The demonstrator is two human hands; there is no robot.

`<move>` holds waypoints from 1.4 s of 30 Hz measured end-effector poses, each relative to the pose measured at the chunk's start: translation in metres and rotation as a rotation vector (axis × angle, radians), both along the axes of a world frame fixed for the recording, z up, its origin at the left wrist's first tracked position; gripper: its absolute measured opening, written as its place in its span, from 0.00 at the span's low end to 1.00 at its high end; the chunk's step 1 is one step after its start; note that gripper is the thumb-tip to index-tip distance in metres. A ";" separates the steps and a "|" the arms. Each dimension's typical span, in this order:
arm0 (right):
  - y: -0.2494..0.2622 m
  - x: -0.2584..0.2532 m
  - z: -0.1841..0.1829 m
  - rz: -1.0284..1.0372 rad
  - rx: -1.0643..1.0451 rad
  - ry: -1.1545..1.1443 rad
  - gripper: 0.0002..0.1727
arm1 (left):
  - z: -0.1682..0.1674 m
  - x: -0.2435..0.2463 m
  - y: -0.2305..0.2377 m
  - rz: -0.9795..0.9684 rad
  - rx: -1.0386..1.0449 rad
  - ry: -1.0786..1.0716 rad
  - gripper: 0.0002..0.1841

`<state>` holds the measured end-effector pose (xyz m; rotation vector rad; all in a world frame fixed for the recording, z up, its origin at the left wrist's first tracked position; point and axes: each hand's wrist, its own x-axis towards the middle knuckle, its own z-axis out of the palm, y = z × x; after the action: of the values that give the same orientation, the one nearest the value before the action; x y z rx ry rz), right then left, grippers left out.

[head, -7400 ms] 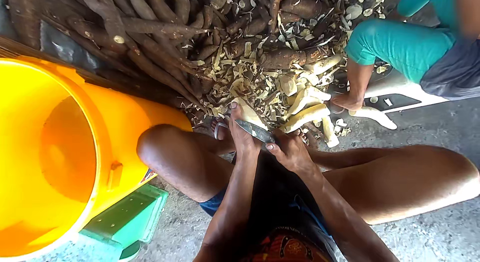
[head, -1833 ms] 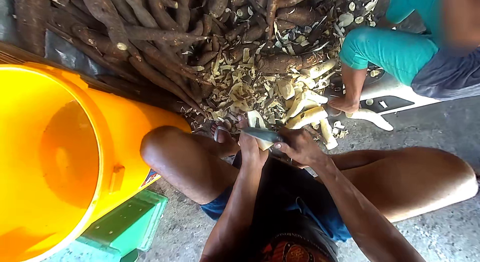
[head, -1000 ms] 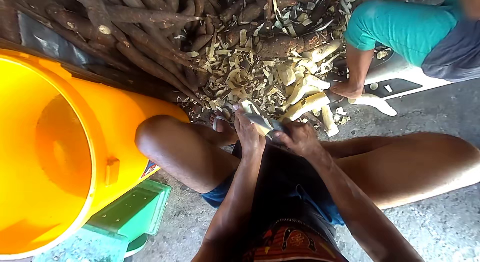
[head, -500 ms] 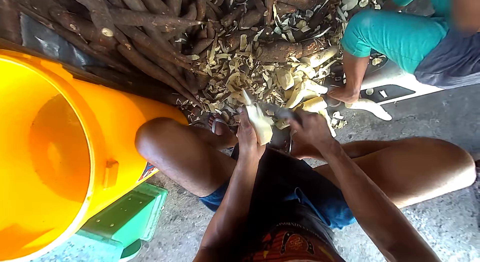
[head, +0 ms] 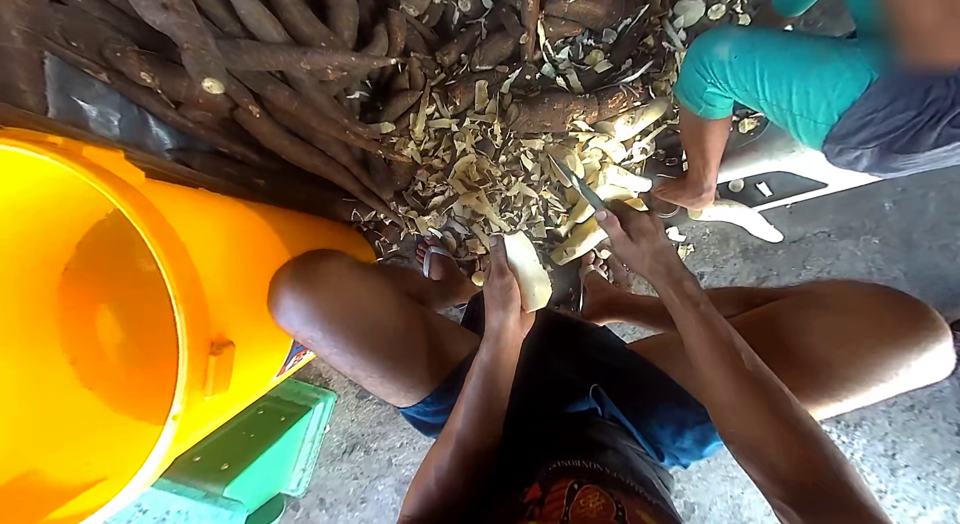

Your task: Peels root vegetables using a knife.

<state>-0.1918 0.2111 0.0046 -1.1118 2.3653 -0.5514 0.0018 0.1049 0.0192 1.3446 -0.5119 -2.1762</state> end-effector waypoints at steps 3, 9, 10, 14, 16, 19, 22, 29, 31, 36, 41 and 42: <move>0.007 0.034 0.020 0.144 -0.120 -0.131 0.43 | -0.012 -0.001 -0.001 0.023 0.020 0.080 0.30; 0.018 0.097 0.012 0.247 -0.134 -0.048 0.48 | -0.022 0.002 0.006 0.078 -0.050 0.215 0.25; 0.018 0.100 0.010 0.239 -0.121 -0.038 0.48 | -0.024 0.002 0.010 0.091 -0.058 0.224 0.22; 0.018 0.098 0.004 0.219 -0.140 0.032 0.48 | -0.021 0.000 0.012 0.115 -0.138 0.179 0.17; 0.019 0.084 -0.007 0.171 -0.109 0.044 0.49 | -0.016 -0.004 0.005 0.079 -0.174 0.081 0.24; 0.024 0.051 -0.018 0.028 0.071 -0.049 0.45 | -0.009 -0.003 0.002 0.053 -0.158 0.000 0.29; 0.023 0.056 -0.007 0.131 -0.088 -0.108 0.44 | -0.011 -0.003 0.002 0.030 -0.171 0.013 0.30; 0.022 0.046 -0.005 0.105 0.106 0.057 0.43 | -0.009 0.000 0.000 0.001 -0.023 -0.018 0.30; 0.025 0.032 -0.012 -0.019 0.106 0.026 0.43 | -0.006 0.002 0.000 -0.001 0.033 -0.006 0.30; 0.019 0.061 0.013 0.216 -0.163 -0.105 0.47 | -0.017 0.002 0.000 0.003 0.003 0.173 0.30; 0.017 0.082 0.008 0.293 -0.136 -0.076 0.48 | -0.017 0.000 0.005 0.032 -0.058 0.152 0.28; 0.017 0.079 0.005 0.293 -0.111 -0.060 0.48 | -0.017 0.001 0.004 0.028 -0.059 0.122 0.29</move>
<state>-0.1127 0.2278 0.0095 -1.4391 2.0917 -0.6055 0.0026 0.1085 0.0027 1.1729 -0.5036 -2.1871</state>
